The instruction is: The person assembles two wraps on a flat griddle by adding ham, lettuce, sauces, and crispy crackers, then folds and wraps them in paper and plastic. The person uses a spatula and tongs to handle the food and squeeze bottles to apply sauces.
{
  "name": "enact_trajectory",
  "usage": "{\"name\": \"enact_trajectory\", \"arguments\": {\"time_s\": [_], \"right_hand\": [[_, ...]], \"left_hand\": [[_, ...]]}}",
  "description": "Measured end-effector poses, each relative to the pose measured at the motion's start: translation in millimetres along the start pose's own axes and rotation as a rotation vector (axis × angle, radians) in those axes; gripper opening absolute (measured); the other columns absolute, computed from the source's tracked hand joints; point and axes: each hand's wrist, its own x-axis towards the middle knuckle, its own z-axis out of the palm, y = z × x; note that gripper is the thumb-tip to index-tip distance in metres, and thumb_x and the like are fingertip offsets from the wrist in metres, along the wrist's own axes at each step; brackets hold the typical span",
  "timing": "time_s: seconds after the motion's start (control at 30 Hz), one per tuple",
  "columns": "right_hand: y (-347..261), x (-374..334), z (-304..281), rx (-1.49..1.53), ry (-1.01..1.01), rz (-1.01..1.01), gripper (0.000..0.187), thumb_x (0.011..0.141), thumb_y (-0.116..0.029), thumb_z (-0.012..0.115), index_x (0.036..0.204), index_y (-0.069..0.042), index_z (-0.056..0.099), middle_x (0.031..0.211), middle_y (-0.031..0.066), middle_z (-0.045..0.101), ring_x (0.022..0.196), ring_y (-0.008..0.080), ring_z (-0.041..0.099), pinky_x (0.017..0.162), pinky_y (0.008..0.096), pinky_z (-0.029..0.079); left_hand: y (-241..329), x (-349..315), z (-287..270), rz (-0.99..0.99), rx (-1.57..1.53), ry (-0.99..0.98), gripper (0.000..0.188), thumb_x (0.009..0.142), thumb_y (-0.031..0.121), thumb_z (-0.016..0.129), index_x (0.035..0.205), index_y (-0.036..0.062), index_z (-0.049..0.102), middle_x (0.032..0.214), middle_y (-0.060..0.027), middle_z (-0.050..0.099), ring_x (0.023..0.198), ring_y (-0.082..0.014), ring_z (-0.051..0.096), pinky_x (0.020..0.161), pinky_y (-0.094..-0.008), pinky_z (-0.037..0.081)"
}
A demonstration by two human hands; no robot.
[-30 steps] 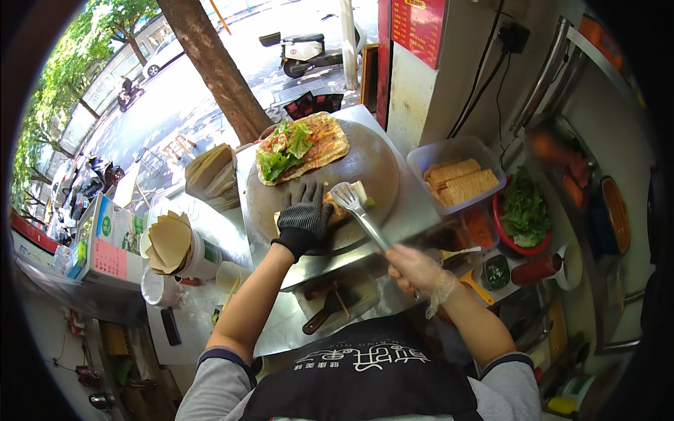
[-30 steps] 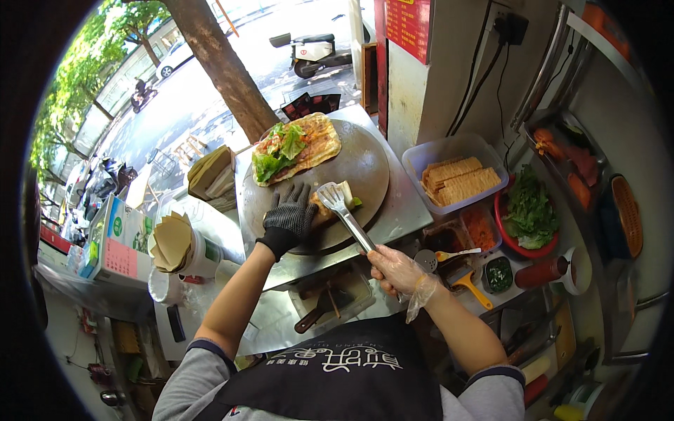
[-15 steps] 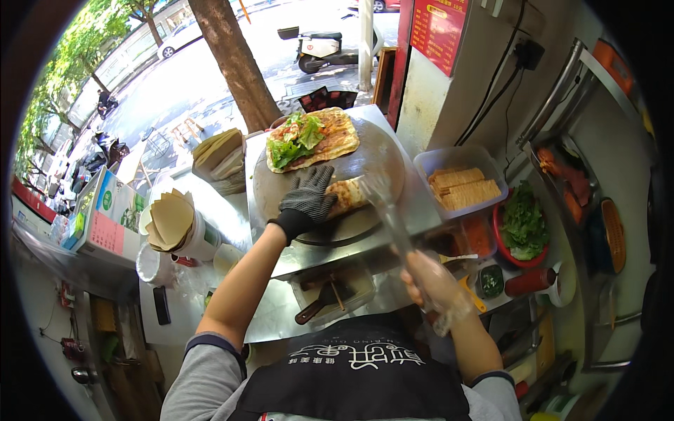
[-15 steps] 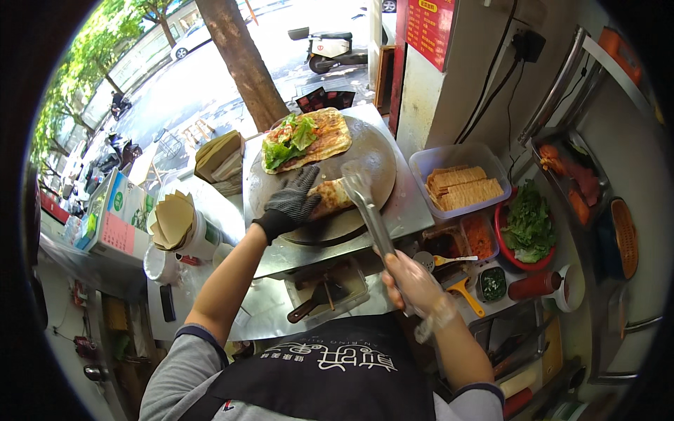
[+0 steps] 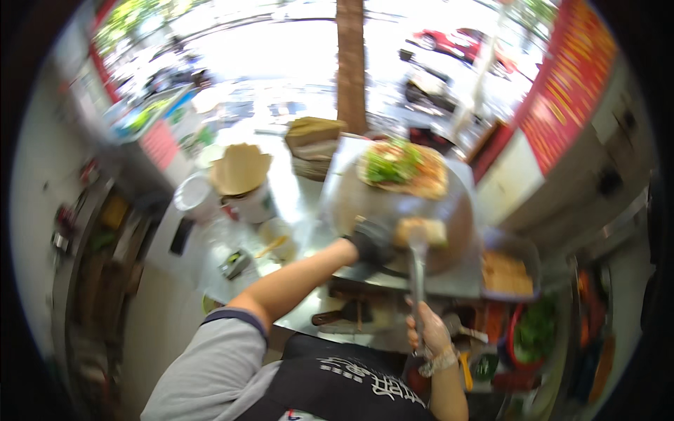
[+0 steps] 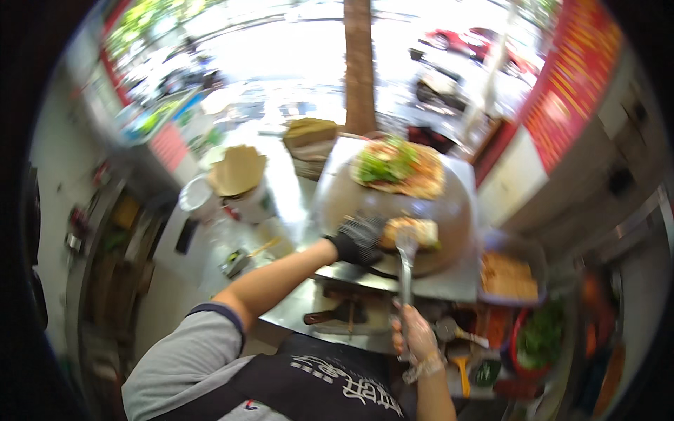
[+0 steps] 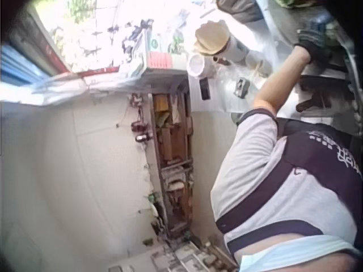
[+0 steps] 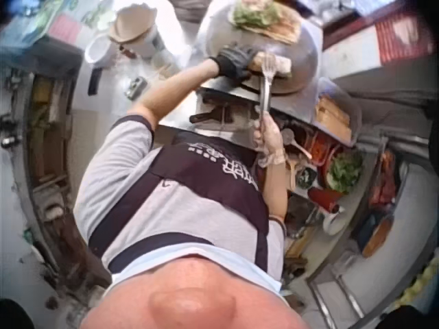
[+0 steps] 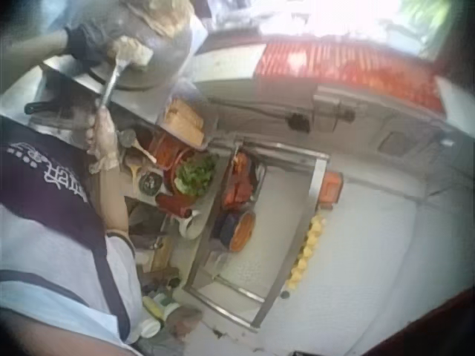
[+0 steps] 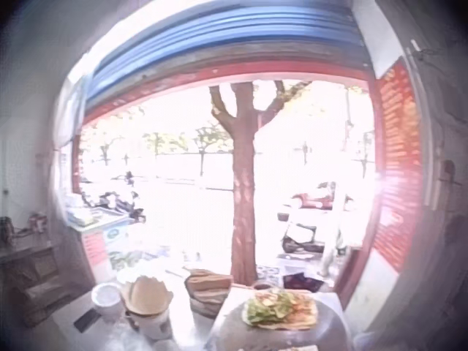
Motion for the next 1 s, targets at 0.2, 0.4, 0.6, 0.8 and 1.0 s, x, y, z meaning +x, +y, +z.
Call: {"name": "enact_trajectory", "arguments": {"time_s": [0.2, 0.4, 0.6, 0.8, 1.0], "right_hand": [[-11.3, 4.5, 20.8, -0.157, 0.012, -0.022, 0.047, 0.095, -0.051, 0.050, 0.115, -0.008, 0.052, 0.062, -0.0013, 0.044, 0.040, 0.0071, 0.037, 0.036, 0.0223, 0.029], [-28.7, -6.3, 62.0, -0.223, 0.072, -0.048, 0.044, 0.094, -0.050, 0.053, 0.108, -0.008, 0.053, 0.061, -0.0011, 0.044, 0.040, 0.0069, 0.038, 0.035, 0.0230, 0.031], [-56.7, 20.4, 168.2, -0.306, 0.007, -0.162, 0.038, 0.097, -0.044, 0.050, 0.109, -0.008, 0.052, 0.062, -0.0018, 0.044, 0.039, 0.0056, 0.038, 0.034, 0.0221, 0.032], [-63.3, 81.5, 286.5, -0.406, -0.091, -0.154, 0.034, 0.099, -0.038, 0.048, 0.112, -0.008, 0.054, 0.062, -0.0041, 0.041, 0.041, 0.0036, 0.035, 0.035, 0.0199, 0.031], [-50.8, 116.6, 352.1, -0.307, -0.164, -0.098, 0.033, 0.098, -0.040, 0.050, 0.111, -0.010, 0.051, 0.066, -0.0038, 0.041, 0.043, 0.0043, 0.035, 0.038, 0.0209, 0.030]], "left_hand": [[-20.3, -6.0, 33.8, -0.120, 0.188, 0.204, 0.060, 0.076, 0.025, 0.064, 0.128, 0.0001, 0.047, 0.123, -0.0194, 0.055, 0.116, -0.0334, 0.052, 0.105, -0.0473, 0.033], [-4.5, -42.1, -63.9, -0.162, -0.227, 0.051, 0.056, 0.077, 0.021, 0.062, 0.128, 0.0006, 0.048, 0.125, -0.0212, 0.055, 0.116, -0.0337, 0.054, 0.101, -0.0414, 0.040], [-109.1, -63.1, -96.0, -0.148, -0.032, 0.249, 0.071, 0.072, 0.026, 0.072, 0.133, 0.0033, 0.044, 0.122, -0.0230, 0.054, 0.108, -0.0381, 0.056, 0.096, -0.0427, 0.044], [-217.3, -134.1, -171.5, -0.176, 0.020, 0.468, 0.071, 0.074, 0.026, 0.072, 0.134, 0.0043, 0.043, 0.123, -0.0218, 0.055, 0.110, -0.0376, 0.055, 0.096, -0.0431, 0.044], [-277.4, -174.4, -210.5, -0.164, 0.167, 0.480, 0.070, 0.075, 0.029, 0.072, 0.135, 0.0053, 0.044, 0.120, -0.0216, 0.057, 0.110, -0.0371, 0.056, 0.095, -0.0418, 0.044]]}}
